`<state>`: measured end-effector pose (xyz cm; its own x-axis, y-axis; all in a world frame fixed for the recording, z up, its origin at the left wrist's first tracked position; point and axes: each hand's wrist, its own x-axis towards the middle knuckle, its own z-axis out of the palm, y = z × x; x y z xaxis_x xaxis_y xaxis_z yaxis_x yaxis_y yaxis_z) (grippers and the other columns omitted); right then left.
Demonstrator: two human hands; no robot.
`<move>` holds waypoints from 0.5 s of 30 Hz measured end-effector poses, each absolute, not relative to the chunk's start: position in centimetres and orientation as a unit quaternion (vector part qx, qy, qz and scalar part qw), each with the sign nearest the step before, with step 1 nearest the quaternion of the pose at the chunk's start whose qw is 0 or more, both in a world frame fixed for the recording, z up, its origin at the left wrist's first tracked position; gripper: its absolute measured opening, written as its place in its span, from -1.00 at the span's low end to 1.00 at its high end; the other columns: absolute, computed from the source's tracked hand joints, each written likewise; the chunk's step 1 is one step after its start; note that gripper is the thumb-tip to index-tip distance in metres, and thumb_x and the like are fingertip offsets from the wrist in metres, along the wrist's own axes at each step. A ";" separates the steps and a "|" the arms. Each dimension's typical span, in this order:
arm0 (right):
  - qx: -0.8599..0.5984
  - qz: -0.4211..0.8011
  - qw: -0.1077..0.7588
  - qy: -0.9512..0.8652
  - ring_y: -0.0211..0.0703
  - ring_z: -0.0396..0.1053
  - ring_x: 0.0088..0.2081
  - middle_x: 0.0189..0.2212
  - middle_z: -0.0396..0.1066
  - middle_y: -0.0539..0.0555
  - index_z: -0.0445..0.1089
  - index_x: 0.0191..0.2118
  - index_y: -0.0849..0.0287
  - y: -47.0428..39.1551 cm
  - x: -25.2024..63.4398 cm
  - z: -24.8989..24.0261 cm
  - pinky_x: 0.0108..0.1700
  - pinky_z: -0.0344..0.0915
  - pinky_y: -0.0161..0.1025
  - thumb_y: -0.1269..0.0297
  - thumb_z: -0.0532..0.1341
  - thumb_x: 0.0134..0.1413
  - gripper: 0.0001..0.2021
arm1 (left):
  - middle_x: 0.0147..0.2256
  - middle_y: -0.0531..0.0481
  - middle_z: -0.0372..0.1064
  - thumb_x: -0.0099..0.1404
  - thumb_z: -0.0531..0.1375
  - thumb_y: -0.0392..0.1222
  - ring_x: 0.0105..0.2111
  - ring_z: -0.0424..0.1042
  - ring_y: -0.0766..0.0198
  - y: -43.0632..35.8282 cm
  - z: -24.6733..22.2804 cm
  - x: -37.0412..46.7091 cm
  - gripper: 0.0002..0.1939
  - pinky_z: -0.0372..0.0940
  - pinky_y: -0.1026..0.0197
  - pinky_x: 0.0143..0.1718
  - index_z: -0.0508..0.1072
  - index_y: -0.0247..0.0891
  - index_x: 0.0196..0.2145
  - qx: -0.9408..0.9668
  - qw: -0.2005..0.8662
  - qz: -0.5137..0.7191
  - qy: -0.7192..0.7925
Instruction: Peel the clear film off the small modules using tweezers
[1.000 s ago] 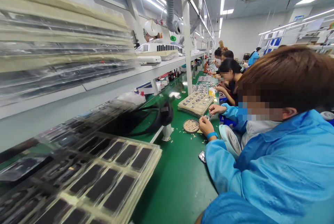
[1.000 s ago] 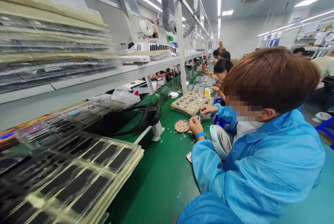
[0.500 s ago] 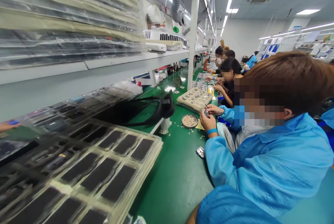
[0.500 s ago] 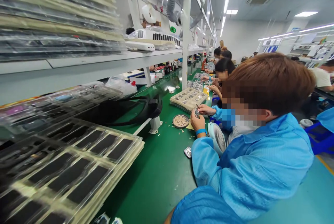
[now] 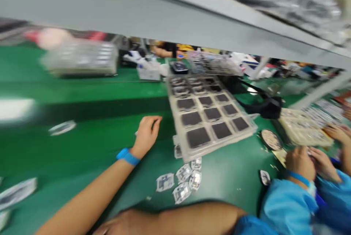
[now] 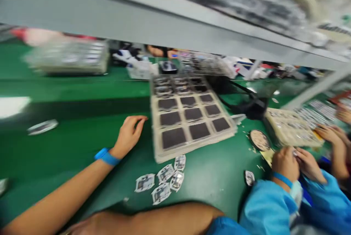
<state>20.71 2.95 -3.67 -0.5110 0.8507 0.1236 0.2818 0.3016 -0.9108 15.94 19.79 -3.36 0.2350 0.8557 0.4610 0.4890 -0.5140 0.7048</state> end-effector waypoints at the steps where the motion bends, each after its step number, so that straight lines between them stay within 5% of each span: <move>1: -0.338 0.474 0.280 -0.763 -0.24 0.50 -0.14 -0.11 0.54 -0.02 0.49 -0.18 0.11 2.2 18.7 -4.1 -0.10 0.43 -0.34 0.18 0.24 0.24 -0.84 | -0.15 -0.11 0.48 0.45 0.07 -0.14 -0.07 0.43 0.08 20.1 -3.9 14.5 -0.81 0.33 -0.08 0.06 0.47 -0.18 -0.15 0.739 0.195 0.445 0.467; 4: -0.286 0.480 0.195 -0.806 -0.26 0.55 -0.21 -0.20 0.60 0.01 0.51 -0.21 0.19 0.7 15.9 -5.2 -0.16 0.39 -0.46 0.26 0.40 0.03 -0.80 | -0.08 -0.15 0.45 0.45 0.00 -0.16 0.04 0.35 0.04 21.4 -4.9 12.0 -0.77 0.24 -0.06 0.14 0.41 -0.19 -0.07 0.691 0.144 0.485 0.516; 8: -0.308 0.468 0.196 -0.805 -0.22 0.57 -0.22 -0.22 0.62 0.03 0.50 -0.16 0.16 0.6 16.0 -5.9 -0.14 0.41 -0.41 0.19 0.38 0.07 -0.76 | -0.06 -0.19 0.44 0.39 0.07 -0.07 0.05 0.30 -0.01 21.7 -5.2 9.0 -0.67 0.18 -0.10 0.13 0.34 -0.21 0.05 0.678 0.122 0.480 0.543; 13: -0.324 0.479 0.220 -0.785 -0.22 0.58 -0.27 -0.32 0.61 0.00 0.51 -0.22 0.13 0.4 16.3 -5.7 -0.09 0.40 -0.35 0.16 0.38 0.07 -0.80 | -0.05 -0.21 0.45 -0.05 0.43 0.14 0.06 0.27 -0.20 20.0 -6.1 6.5 -0.31 0.09 -0.21 0.12 0.44 -0.18 0.01 0.735 0.161 0.385 0.535; 15: -0.328 0.481 0.224 -0.781 -0.22 0.58 -0.26 -0.32 0.62 0.00 0.51 -0.23 0.12 0.3 16.3 -5.5 -0.07 0.39 -0.33 0.17 0.38 0.07 -0.82 | 0.02 -0.23 0.41 -0.12 0.47 0.13 0.11 0.22 -0.24 19.8 -6.5 6.5 -0.33 0.02 -0.22 0.15 0.49 -0.15 -0.06 0.749 0.175 0.361 0.527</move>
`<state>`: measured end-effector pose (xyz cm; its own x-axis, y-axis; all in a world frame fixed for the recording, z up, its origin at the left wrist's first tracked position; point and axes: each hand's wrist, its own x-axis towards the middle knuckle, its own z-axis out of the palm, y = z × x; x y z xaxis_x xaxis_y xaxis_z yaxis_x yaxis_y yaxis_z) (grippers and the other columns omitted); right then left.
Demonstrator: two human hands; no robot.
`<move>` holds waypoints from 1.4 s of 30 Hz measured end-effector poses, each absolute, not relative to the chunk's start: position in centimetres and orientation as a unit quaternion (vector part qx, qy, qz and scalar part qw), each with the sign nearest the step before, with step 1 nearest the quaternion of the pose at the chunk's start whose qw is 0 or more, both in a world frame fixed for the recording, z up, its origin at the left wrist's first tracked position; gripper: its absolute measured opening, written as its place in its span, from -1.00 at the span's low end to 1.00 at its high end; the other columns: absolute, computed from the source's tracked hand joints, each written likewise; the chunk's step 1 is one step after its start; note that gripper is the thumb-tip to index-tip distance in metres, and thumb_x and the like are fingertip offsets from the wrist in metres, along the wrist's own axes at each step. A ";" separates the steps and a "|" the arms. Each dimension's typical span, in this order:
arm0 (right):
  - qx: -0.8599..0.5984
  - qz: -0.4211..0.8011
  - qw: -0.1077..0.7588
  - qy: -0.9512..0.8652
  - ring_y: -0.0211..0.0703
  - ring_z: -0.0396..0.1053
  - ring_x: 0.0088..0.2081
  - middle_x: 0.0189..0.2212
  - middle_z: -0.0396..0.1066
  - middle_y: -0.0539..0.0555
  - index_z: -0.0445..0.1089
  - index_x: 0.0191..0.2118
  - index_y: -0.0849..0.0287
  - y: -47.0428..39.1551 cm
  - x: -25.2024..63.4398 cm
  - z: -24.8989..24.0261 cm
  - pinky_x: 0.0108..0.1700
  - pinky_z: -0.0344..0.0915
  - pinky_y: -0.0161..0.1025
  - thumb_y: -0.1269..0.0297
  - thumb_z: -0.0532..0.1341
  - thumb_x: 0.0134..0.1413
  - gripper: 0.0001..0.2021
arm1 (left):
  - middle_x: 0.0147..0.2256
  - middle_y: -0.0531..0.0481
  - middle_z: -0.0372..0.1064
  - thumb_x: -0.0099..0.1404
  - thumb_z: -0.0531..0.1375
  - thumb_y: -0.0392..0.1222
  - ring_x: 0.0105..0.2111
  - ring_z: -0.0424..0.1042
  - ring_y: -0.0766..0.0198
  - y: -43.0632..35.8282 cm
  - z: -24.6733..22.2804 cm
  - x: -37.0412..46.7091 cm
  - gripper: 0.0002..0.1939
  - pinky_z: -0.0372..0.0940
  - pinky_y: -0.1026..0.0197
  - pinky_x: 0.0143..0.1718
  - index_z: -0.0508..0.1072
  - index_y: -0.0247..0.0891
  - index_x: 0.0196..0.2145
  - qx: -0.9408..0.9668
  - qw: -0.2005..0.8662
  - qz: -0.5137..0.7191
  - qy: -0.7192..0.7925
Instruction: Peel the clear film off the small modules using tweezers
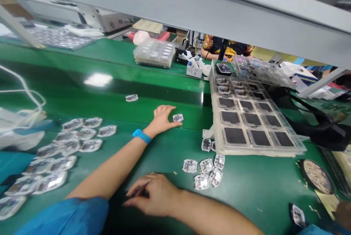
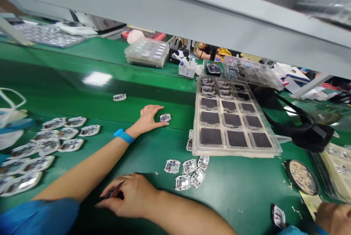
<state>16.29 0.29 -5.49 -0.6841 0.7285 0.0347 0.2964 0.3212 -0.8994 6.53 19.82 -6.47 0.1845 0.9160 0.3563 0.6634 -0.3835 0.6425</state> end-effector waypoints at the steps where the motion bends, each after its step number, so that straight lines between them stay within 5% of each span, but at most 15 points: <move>1: -0.331 0.483 0.227 -0.779 -0.22 0.57 -0.26 -0.31 0.62 0.00 0.51 -0.24 0.11 0.2 16.3 -5.4 -0.05 0.39 -0.31 0.17 0.38 0.08 -0.83 | 0.04 -0.22 0.40 -0.12 0.47 0.11 0.14 0.19 -0.24 19.8 -6.6 6.6 -0.39 -0.01 -0.22 0.17 0.52 -0.12 -0.10 0.754 0.182 0.354 0.523; 7: -0.352 0.494 0.244 -0.756 -0.19 0.56 -0.30 -0.35 0.61 0.00 0.54 -0.30 0.12 0.0 16.6 -5.3 -0.16 0.41 -0.31 0.23 0.38 0.04 -0.88 | -0.03 -0.13 0.43 -0.07 0.48 -0.07 0.13 0.19 -0.19 20.2 -6.1 7.2 -0.67 -0.02 -0.18 0.16 0.51 -0.13 -0.35 0.738 0.219 0.370 0.520; 12: -0.342 0.464 0.291 -0.764 -0.18 0.55 -0.32 -0.35 0.60 0.05 0.53 -0.29 0.14 -0.7 17.3 -5.2 -0.23 0.42 -0.29 0.22 0.37 0.05 -0.87 | -0.16 -0.12 0.43 0.07 0.37 -0.20 0.00 0.30 -0.06 18.7 -5.4 6.9 -0.72 0.13 -0.08 0.07 0.41 -0.18 -0.26 0.670 0.249 0.457 0.529; 18: -0.280 0.301 0.455 -0.790 -0.14 0.55 -0.25 -0.30 0.60 0.10 0.47 -0.23 0.12 -1.6 18.1 -4.2 -0.13 0.42 -0.15 0.26 0.26 0.21 -0.92 | -0.33 0.03 0.43 0.10 0.32 -0.21 -0.31 0.45 0.19 12.2 -6.8 5.5 -0.65 0.32 0.14 -0.23 0.31 -0.19 -0.18 0.572 0.377 0.541 0.488; 25: -0.350 0.160 0.525 -0.759 -0.08 0.48 -0.16 -0.23 0.49 0.14 0.40 -0.19 0.06 -0.8 19.3 -4.2 -0.11 0.43 -0.08 0.36 0.17 0.25 -0.91 | -0.21 -0.06 0.55 0.01 0.41 -0.19 -0.18 0.53 0.15 5.0 -6.6 1.0 -0.53 0.36 0.05 -0.05 0.38 -0.22 -0.12 0.488 0.550 0.532 0.421; 32: -0.495 0.204 0.442 -0.720 -0.07 0.50 -0.28 -0.39 0.53 0.10 0.43 -0.39 0.11 0.7 19.5 -5.0 -0.16 0.42 -0.13 0.26 0.18 0.26 -0.81 | -0.13 -0.07 0.57 0.01 0.43 -0.21 -0.08 0.51 0.14 3.9 -5.4 -0.3 -0.51 0.31 0.07 0.03 0.45 -0.19 -0.07 0.455 0.645 0.468 0.398; 42: -0.575 0.311 0.477 -0.587 -0.15 0.50 -0.31 -0.34 0.55 0.05 0.48 -0.26 0.14 0.9 18.8 -4.8 -0.18 0.43 -0.20 0.16 0.29 0.14 -0.83 | -0.41 0.07 0.48 -0.02 0.45 -0.21 -0.49 0.37 0.33 1.9 -3.8 0.7 -0.54 0.18 0.27 -0.49 0.47 -0.24 -0.14 0.416 0.688 0.409 0.430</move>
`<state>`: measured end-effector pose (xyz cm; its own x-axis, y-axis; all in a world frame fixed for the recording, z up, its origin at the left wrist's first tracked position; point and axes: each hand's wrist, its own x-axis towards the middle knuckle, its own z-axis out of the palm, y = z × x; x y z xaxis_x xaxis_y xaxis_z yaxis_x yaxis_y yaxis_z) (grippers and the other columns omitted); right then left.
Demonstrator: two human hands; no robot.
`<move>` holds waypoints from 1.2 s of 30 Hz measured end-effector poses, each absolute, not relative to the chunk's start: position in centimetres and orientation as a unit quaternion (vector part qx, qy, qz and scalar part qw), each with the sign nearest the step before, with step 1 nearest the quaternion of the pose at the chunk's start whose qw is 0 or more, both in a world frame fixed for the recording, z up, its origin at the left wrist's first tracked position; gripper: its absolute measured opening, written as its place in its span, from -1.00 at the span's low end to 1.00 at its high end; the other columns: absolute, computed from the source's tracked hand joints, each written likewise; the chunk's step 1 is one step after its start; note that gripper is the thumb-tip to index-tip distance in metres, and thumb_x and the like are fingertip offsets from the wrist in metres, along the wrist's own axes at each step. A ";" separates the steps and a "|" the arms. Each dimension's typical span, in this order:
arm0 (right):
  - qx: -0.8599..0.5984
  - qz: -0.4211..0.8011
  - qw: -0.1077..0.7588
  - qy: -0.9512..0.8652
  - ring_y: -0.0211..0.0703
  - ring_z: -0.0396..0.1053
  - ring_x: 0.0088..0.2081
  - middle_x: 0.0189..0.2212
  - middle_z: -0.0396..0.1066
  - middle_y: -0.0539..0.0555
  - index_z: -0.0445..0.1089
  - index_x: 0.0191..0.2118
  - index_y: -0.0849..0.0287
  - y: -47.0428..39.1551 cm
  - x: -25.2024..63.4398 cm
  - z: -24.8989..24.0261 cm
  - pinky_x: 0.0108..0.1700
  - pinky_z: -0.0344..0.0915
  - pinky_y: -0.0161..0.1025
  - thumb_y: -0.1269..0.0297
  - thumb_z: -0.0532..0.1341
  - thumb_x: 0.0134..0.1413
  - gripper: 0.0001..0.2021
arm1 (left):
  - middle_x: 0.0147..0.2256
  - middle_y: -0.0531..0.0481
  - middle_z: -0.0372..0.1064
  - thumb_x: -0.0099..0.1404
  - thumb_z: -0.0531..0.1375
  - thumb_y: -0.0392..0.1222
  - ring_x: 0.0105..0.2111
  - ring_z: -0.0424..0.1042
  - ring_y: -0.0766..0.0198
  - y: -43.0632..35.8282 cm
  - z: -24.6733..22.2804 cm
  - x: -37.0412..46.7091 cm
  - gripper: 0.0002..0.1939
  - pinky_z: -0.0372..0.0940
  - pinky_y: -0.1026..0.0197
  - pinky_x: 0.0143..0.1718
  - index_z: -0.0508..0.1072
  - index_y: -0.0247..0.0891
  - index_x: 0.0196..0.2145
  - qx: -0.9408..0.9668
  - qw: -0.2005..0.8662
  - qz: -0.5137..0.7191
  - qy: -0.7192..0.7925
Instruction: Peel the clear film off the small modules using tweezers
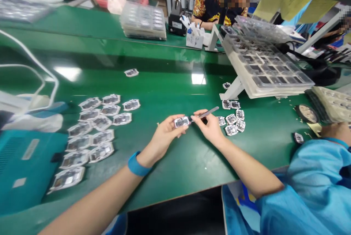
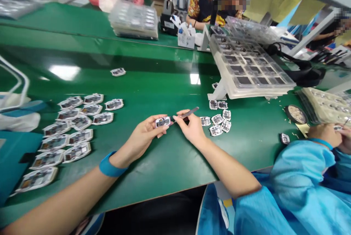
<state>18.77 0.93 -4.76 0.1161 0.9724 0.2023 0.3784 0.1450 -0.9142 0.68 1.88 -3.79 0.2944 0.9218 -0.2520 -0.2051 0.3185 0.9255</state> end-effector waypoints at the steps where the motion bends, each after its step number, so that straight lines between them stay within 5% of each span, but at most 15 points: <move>1: -0.566 0.343 0.506 -0.553 -0.16 0.50 -0.30 -0.33 0.55 0.04 0.48 -0.26 0.13 0.9 18.9 -4.6 -0.18 0.43 -0.20 0.13 0.32 0.10 -0.81 | -0.40 0.07 0.48 0.00 0.45 -0.20 -0.48 0.38 0.34 1.6 -3.5 0.7 -0.54 0.18 0.28 -0.48 0.46 -0.25 -0.13 0.413 0.694 0.404 0.430; 4: -0.513 0.413 0.593 -0.463 -0.15 0.51 -0.15 -0.24 0.55 0.03 0.48 -0.35 0.11 0.7 19.1 -3.9 -0.07 0.43 -0.21 0.16 0.44 -0.09 -0.79 | -0.35 0.05 0.51 0.01 0.45 -0.23 -0.42 0.40 0.36 0.9 -2.8 0.8 -0.51 0.22 0.29 -0.40 0.43 -0.28 -0.09 0.398 0.714 0.392 0.421; 8: -0.505 0.480 0.607 -0.382 -0.20 0.50 -0.33 -0.39 0.53 -0.04 0.49 -0.40 0.09 -0.1 19.0 -3.0 -0.16 0.45 -0.20 0.14 0.51 -0.23 -0.72 | -0.31 0.04 0.54 -0.03 0.45 -0.29 -0.37 0.43 0.35 0.5 -2.7 1.0 -0.46 0.28 0.26 -0.26 0.42 -0.29 -0.08 0.378 0.736 0.383 0.411; 16: -0.579 0.390 0.523 -0.489 -0.17 0.48 -0.32 -0.40 0.55 0.01 0.51 -0.37 0.11 -0.6 18.7 -3.3 -0.19 0.39 -0.20 0.14 0.43 -0.05 -0.81 | -0.39 0.01 0.53 0.02 0.42 -0.21 -0.43 0.45 0.30 0.6 -2.4 1.4 -0.47 0.25 0.25 -0.40 0.41 -0.34 -0.05 0.362 0.747 0.359 0.427; 36: -0.572 0.419 0.524 -0.471 -0.19 0.49 -0.30 -0.38 0.55 -0.02 0.53 -0.36 0.08 -0.5 19.0 -3.4 -0.18 0.38 -0.21 0.19 0.42 -0.02 -0.87 | -0.38 0.03 0.53 -0.01 0.41 -0.24 -0.42 0.42 0.32 0.6 -2.0 1.5 -0.46 0.28 0.26 -0.40 0.40 -0.32 -0.06 0.370 0.748 0.329 0.443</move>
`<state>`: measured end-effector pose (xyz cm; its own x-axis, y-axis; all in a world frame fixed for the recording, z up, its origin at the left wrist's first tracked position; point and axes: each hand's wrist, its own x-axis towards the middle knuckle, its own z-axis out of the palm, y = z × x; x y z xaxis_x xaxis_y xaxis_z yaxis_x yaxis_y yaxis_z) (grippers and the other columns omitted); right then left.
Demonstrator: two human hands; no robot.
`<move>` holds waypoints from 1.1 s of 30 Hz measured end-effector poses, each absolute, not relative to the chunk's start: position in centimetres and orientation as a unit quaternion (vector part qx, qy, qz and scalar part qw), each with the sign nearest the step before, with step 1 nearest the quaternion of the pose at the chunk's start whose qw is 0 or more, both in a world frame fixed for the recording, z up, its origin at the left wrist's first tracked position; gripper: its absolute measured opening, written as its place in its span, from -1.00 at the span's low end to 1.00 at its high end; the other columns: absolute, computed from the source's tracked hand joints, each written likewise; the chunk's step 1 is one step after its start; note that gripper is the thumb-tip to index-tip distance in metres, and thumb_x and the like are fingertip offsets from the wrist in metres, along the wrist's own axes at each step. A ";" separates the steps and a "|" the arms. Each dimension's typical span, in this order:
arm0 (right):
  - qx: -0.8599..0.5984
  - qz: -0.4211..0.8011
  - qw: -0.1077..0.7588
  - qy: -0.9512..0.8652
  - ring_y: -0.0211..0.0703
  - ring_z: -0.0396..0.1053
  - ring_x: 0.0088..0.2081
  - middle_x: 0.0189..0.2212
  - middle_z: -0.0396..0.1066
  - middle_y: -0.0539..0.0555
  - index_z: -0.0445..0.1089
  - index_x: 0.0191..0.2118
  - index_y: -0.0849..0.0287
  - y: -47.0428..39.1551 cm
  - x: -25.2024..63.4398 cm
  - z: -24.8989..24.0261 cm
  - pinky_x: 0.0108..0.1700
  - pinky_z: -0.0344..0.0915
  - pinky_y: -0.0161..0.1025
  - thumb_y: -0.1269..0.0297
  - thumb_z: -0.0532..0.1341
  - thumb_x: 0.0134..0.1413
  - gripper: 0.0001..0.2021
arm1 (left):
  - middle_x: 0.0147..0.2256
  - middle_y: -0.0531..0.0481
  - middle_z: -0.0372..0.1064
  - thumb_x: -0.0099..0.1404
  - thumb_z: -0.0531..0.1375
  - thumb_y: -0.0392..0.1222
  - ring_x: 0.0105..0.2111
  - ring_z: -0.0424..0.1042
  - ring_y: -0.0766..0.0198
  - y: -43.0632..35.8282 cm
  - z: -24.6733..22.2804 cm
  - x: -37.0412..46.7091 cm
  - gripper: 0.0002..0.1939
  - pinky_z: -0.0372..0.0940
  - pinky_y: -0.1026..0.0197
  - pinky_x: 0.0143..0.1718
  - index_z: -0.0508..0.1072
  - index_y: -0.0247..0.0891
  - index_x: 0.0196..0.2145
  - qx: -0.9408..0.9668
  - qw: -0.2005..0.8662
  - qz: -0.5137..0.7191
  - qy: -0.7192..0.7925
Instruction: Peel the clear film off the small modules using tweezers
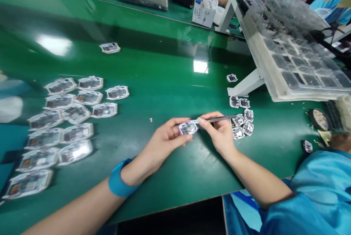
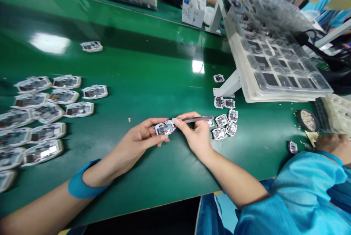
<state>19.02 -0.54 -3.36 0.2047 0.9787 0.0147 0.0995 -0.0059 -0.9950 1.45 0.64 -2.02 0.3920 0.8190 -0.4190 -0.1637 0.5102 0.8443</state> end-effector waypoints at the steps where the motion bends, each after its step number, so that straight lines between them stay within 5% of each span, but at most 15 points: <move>1: -0.571 0.422 0.525 -0.469 -0.19 0.49 -0.31 -0.38 0.55 -0.02 0.52 -0.36 0.08 -0.5 19.0 -3.4 -0.18 0.38 -0.21 0.19 0.42 -0.02 -0.87 | -0.38 0.03 0.53 -0.01 0.41 -0.24 -0.42 0.43 0.31 0.6 -2.0 1.5 -0.46 0.27 0.26 -0.41 0.40 -0.32 -0.06 0.371 0.748 0.328 0.441; 12: -0.492 0.417 0.551 -0.529 -0.14 0.50 -0.26 -0.36 0.56 0.01 0.53 -0.35 0.05 -0.8 19.0 -3.1 -0.11 0.41 -0.12 0.32 0.40 0.02 -0.94 | -0.36 -0.01 0.54 0.07 0.41 -0.20 -0.40 0.47 0.29 0.6 -2.3 1.3 -0.47 0.29 0.26 -0.38 0.41 -0.34 -0.01 0.373 0.749 0.331 0.437; 19: -0.464 0.359 0.491 -0.644 -0.03 0.49 -0.20 -0.36 0.61 0.03 0.56 -0.39 -0.03 -0.7 19.1 -2.7 -0.03 0.41 0.03 0.27 0.41 0.02 -0.96 | -0.30 -0.06 0.54 0.09 0.40 -0.21 -0.33 0.51 0.21 0.6 -2.3 1.1 -0.50 0.32 0.23 -0.34 0.43 -0.31 -0.01 0.391 0.756 0.326 0.411; 25: -0.479 0.435 0.513 -0.564 -0.11 0.50 -0.22 -0.33 0.57 0.02 0.55 -0.36 0.02 -0.6 19.2 -2.8 -0.07 0.41 -0.08 0.24 0.42 0.01 -0.93 | -0.41 -0.03 0.48 0.28 0.24 -0.13 -0.45 0.40 0.29 0.5 -2.4 1.1 -0.69 0.23 0.25 -0.43 0.46 -0.35 -0.07 0.400 0.728 0.331 0.448; 33: -0.520 0.493 0.480 -0.506 -0.21 0.47 -0.35 -0.40 0.53 -0.01 0.47 -0.38 0.11 -0.5 19.7 -2.7 -0.23 0.39 -0.21 0.12 0.41 -0.02 -0.79 | -0.52 0.00 0.44 0.31 0.19 -0.11 -0.56 0.28 0.33 0.4 -2.9 1.1 -0.70 0.17 0.25 -0.49 0.45 -0.37 -0.09 0.426 0.709 0.325 0.458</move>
